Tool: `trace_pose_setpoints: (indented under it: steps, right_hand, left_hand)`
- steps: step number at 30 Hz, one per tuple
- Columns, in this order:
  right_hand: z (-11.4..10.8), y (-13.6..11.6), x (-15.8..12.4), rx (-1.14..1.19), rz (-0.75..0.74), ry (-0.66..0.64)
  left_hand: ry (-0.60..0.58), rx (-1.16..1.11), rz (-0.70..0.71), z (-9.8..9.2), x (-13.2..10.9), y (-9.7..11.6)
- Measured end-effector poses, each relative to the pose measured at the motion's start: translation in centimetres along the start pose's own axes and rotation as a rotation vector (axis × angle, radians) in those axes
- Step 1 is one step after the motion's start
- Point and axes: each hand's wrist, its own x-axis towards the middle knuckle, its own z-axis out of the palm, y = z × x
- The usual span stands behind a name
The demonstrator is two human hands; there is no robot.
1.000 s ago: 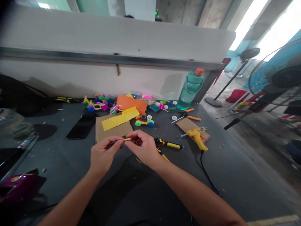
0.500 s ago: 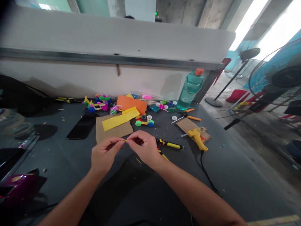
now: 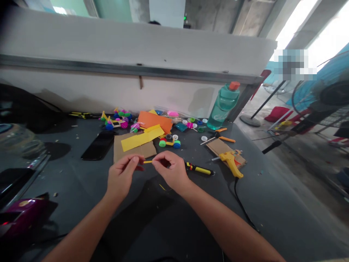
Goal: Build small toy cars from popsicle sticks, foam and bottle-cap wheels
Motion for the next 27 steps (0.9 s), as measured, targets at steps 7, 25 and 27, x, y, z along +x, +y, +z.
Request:
trace_pose_setpoints:
  steps: [7,25,27]
  right_hand:
    - [0.0,0.8,0.1,-0.05,-0.052,-0.024]
    - [0.1,1.8,0.2,-0.208,-0.223,-0.021]
    - [0.3,2.1,0.2,-0.166,-0.149,-0.033]
  left_hand:
    - [-0.155,0.142,0.131,-0.2,0.2,-0.3]
    - [-0.266,-0.17,-0.339,-0.1,1.0,-0.5]
    - [-0.254,-0.16,-0.341,-0.1,1.0,-0.6]
